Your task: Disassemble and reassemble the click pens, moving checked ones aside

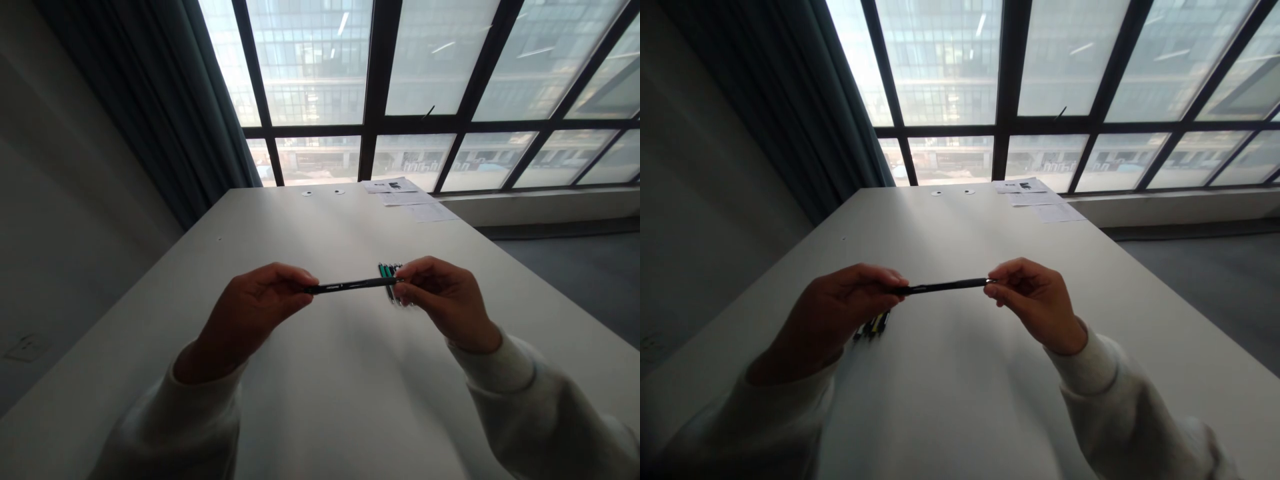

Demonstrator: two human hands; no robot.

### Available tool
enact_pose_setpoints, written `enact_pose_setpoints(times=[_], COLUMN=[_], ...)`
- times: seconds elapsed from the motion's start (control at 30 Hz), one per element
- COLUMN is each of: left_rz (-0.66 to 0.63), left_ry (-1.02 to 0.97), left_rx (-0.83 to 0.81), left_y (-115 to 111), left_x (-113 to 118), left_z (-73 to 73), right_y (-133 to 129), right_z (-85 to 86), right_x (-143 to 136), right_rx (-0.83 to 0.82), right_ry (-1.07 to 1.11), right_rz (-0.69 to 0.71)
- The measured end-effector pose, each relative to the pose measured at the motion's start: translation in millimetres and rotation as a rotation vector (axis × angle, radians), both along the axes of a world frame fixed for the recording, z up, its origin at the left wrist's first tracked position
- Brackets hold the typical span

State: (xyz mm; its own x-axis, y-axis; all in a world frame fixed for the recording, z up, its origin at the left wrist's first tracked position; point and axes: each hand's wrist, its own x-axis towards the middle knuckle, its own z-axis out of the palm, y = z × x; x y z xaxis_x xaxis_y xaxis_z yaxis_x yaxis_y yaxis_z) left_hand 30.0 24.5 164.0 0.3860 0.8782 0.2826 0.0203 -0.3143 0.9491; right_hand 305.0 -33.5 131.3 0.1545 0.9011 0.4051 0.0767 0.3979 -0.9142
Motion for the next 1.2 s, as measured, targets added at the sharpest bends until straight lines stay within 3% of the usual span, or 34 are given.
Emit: enact_pose_setpoints(times=[0.33,0.53,0.67,1.2], left_rz=[0.177,0.279,0.264,0.354], left_ry=[-0.178,-0.06,0.003,0.102], left_rx=[0.029,0.187,0.269,0.353], left_y=[-3,-5,-4,-3], left_x=[6,5,1,3], left_z=[2.8,6.2,7.1,4.9], right_y=[-7,-11,-10,-10], right_z=[5.0,9.7,9.6,9.3], right_x=[-2,-4,-4,-6], right_rx=[0.056,0.088,0.094,0.069], right_ry=[-0.003,0.004,0.022,0.039], right_rz=[0.025,0.004,0.0,-0.005])
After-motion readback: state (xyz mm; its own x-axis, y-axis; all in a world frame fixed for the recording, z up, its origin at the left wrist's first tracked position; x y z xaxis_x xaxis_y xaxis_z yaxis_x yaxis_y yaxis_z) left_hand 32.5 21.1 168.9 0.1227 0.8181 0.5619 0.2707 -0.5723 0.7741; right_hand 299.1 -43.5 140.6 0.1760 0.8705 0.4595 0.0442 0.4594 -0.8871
